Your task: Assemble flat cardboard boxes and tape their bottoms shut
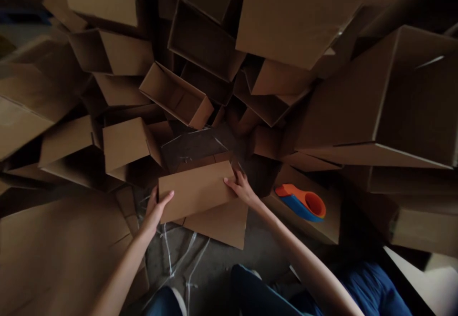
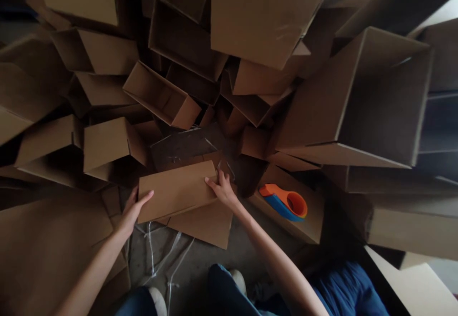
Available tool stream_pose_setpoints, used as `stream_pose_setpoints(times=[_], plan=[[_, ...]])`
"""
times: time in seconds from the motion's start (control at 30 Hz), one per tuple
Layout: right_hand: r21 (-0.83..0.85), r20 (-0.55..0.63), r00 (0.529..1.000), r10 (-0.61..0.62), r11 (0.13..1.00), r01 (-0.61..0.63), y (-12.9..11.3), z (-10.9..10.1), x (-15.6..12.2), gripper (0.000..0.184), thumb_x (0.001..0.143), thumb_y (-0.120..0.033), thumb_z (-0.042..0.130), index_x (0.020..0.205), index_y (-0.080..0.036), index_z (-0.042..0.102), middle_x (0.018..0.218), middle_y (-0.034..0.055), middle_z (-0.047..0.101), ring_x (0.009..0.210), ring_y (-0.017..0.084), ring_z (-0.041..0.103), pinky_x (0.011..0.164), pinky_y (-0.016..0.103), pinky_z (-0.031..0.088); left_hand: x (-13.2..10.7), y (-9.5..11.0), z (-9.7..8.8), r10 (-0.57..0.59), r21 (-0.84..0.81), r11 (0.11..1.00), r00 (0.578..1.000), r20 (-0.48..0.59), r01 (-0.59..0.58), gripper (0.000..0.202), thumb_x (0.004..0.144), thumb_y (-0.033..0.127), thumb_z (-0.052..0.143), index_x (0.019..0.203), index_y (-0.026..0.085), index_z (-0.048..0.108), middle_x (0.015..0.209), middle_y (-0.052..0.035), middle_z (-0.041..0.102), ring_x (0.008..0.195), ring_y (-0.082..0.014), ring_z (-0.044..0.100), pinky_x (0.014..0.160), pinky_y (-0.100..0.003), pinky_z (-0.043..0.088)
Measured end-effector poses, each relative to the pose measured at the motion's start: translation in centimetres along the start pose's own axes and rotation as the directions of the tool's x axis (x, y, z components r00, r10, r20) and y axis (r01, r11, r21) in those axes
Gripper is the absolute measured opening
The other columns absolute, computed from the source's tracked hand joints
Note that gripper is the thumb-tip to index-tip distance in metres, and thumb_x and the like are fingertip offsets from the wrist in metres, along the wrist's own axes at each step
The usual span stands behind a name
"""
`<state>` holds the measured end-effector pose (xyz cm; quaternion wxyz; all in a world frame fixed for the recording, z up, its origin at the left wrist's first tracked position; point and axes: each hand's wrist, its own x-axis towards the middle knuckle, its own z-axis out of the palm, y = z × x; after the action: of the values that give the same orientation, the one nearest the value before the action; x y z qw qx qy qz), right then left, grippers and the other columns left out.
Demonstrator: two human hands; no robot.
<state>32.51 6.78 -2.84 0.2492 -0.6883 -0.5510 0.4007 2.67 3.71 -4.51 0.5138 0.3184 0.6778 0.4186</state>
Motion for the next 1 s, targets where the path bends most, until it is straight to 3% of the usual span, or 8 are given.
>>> stream_pose_setpoints(times=[0.13, 0.23, 0.33, 0.5, 0.6, 0.73, 0.87, 1.0], plan=[[-0.255, -0.178, 0.973, -0.147, 0.962, 0.099, 0.4, -7.4, -3.7, 0.045, 0.09, -0.054, 0.047, 0.119, -0.022, 0.059, 0.123, 0.013, 0.064, 0.117, 0.028, 0.058, 0.099, 0.04, 0.045, -0.4, -0.8, -0.6, 0.001, -0.027, 1.0, 0.999, 0.051, 0.0, 0.073, 0.066, 0.052, 0.076, 0.131, 0.025, 0.054, 0.125, -0.0087, 0.067, 0.116, -0.0298, 0.061, 0.094, -0.039, 0.05], [-0.602, -0.286, 0.937, 0.201, 0.723, -0.339, 3.0, -13.2, -6.4, 0.029, 0.087, -0.047, 0.056, 0.097, -0.023, 0.068, 0.107, 0.0145, 0.07, 0.104, 0.034, 0.066, 0.083, 0.043, 0.05, -0.5, -1.6, -0.2, 0.013, -0.038, 0.999, 0.999, 0.047, -0.011, 0.074, 0.069, 0.054, 0.074, 0.134, 0.026, 0.053, 0.132, -0.0081, 0.062, 0.122, -0.0285, 0.058, 0.098, -0.038, 0.048], [-0.724, -0.3, 0.86, 0.413, 0.489, -0.487, 6.5, -15.5, -8.0, 0.031, 0.078, -0.041, 0.069, 0.101, -0.02, 0.069, 0.109, 0.0186, 0.07, 0.105, 0.037, 0.066, 0.079, 0.043, 0.051, -0.4, -1.9, 0.6, 0.0, -0.059, 0.998, 0.999, 0.042, 0.002, 0.076, 0.072, 0.056, 0.071, 0.139, 0.027, 0.048, 0.135, -0.0084, 0.06, 0.122, -0.0276, 0.058, 0.099, -0.039, 0.048], [-0.715, -0.291, 0.877, 0.382, 0.523, -0.464, 8.8, -14.9, -8.1, 0.033, 0.09, -0.034, 0.051, 0.116, -0.021, 0.066, 0.111, 0.019, 0.07, 0.1, 0.035, 0.069, 0.078, 0.044, 0.051, -0.4, -1.5, 1.5, 0.076, -0.052, 0.996, 0.996, 0.043, -0.073, 0.077, 0.072, 0.054, 0.072, 0.139, 0.024, 0.049, 0.136, -0.0096, 0.059, 0.126, -0.0281, 0.055, 0.106, -0.04, 0.042], [-0.616, -0.264, 0.931, 0.25, 0.699, -0.363, 7.1, -14.8, -7.4, 0.043, 0.089, -0.043, 0.049, 0.121, -0.019, 0.064, 0.113, 0.0186, 0.069, 0.102, 0.037, 0.066, 0.081, 0.045, 0.05, -0.4, -1.3, 1.3, 0.099, -0.045, 0.994, 0.994, 0.05, -0.097, 0.073, 0.073, 0.053, 0.072, 0.138, 0.025, 0.051, 0.14, -0.0089, 0.056, 0.131, -0.0276, 0.051, 0.11, -0.039, 0.04], [-0.241, -0.166, 0.983, -0.074, 0.97, 0.033, 2.0, -13.7, -5.8, 0.044, 0.088, -0.052, 0.047, 0.11, -0.019, 0.063, 0.099, 0.0114, 0.07, 0.094, 0.03, 0.064, 0.082, 0.04, 0.049, -0.5, -1.4, 0.9, 0.084, -0.077, 0.994, 0.994, 0.071, -0.078, 0.07, 0.074, 0.049, 0.072, 0.137, 0.027, 0.05, 0.142, -0.0075, 0.056, 0.131, -0.0266, 0.052, 0.109, -0.04, 0.041], [0.163, -0.009, 0.958, -0.288, 0.944, 0.285, -4.7, -10.0, -3.9, 0.044, 0.086, -0.06, 0.05, 0.103, -0.021, 0.062, 0.093, 0.0054, 0.066, 0.086, 0.024, 0.06, 0.075, 0.033, 0.048, -0.5, -1.0, 0.7, 0.062, -0.027, 0.998, 0.996, 0.06, -0.06, 0.071, 0.072, 0.048, 0.074, 0.136, 0.026, 0.05, 0.136, -0.0092, 0.061, 0.125, -0.0271, 0.056, 0.104, -0.039, 0.045], [0.254, 0.057, 0.937, -0.345, 0.912, 0.321, -10.3, -4.2, -1.8, 0.057, 0.089, -0.07, 0.036, 0.074, -0.019, 0.058, 0.065, 0.0006, 0.054, 0.063, 0.016, 0.051, 0.059, 0.028, 0.038, -0.4, -1.0, 0.5, 0.056, -0.018, 0.998, 0.996, 0.065, -0.055, 0.068, 0.074, 0.048, 0.072, 0.135, 0.026, 0.049, 0.134, -0.0096, 0.062, 0.123, -0.0271, 0.058, 0.102, -0.038, 0.046]])
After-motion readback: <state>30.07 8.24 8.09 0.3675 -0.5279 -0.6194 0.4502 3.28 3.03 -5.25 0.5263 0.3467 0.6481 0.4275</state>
